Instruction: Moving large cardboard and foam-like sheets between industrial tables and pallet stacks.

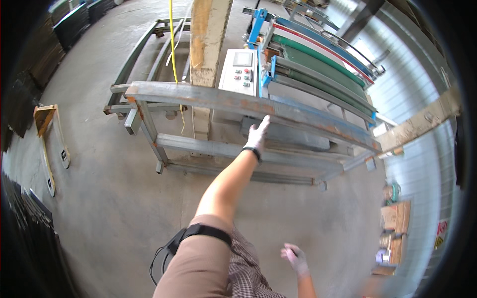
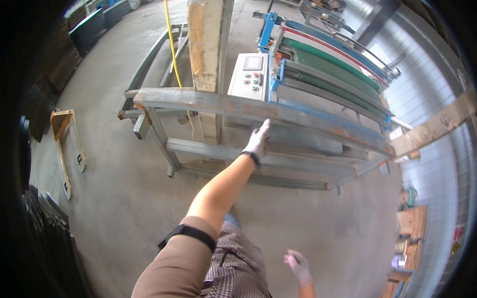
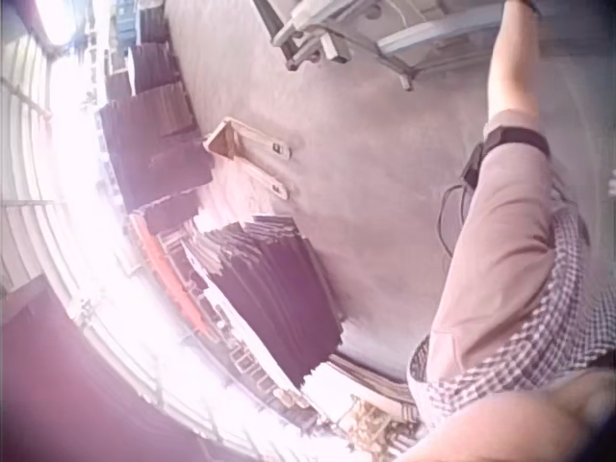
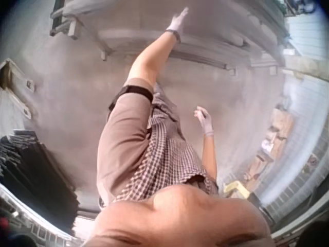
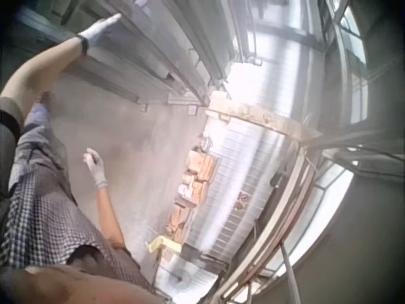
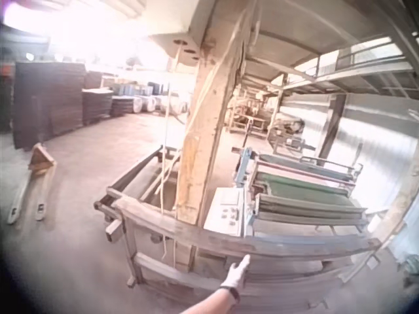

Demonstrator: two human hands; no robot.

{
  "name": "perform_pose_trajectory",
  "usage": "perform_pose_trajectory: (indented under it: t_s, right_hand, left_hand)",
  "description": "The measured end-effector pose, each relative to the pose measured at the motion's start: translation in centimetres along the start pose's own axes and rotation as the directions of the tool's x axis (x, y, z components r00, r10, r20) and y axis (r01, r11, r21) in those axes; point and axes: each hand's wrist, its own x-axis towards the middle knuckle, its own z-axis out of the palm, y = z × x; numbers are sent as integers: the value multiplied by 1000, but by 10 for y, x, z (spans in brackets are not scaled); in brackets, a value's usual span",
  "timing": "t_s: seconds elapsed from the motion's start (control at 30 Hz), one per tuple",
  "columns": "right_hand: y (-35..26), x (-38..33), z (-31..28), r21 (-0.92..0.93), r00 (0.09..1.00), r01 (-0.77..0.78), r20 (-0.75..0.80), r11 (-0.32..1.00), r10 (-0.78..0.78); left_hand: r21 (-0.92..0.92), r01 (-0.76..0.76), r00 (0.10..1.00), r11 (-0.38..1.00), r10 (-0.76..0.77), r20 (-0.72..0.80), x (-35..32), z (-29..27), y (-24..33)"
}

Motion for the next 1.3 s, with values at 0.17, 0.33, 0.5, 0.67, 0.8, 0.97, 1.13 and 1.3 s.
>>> perform_pose_trajectory:
  t_s: [0.17,0.33,0.5,0.67,0.8,0.97,1.13,1.3]
  right_hand:
    - [-15,23,-114,248,970,-226,-28,942,240]
    - [10,135,-342,610,964,-60,-170,790,205]
    - [-45,258,-459,63,986,42,-165,997,-31]
    - [-180,225,-262,-922,635,349,364,-167,-682]
    - [-116,284,-307,-801,233,456,527,-387,-817]
    - [-123,253,-335,-441,206,889,620,-120,-757]
    - [-42,212,-491,593,950,-293,94,750,297]
    - [-5,202,-581,870,784,-486,397,76,478]
  left_hand:
    - [-331,-319,811,888,75,-580,76,48,-1]
    - [-320,-570,786,757,387,-483,21,61,-33]
    - [-106,-525,757,845,406,-513,-60,129,-37]
    - [-351,-283,887,893,104,-449,-99,60,-212]
    - [-539,-373,928,756,296,-227,-120,76,-258]
    - [-520,-412,866,748,145,-478,-139,99,-243]
    - [-412,-532,595,740,-19,-803,-154,88,-270]
    - [-379,-606,557,699,33,-830,-264,43,-397]
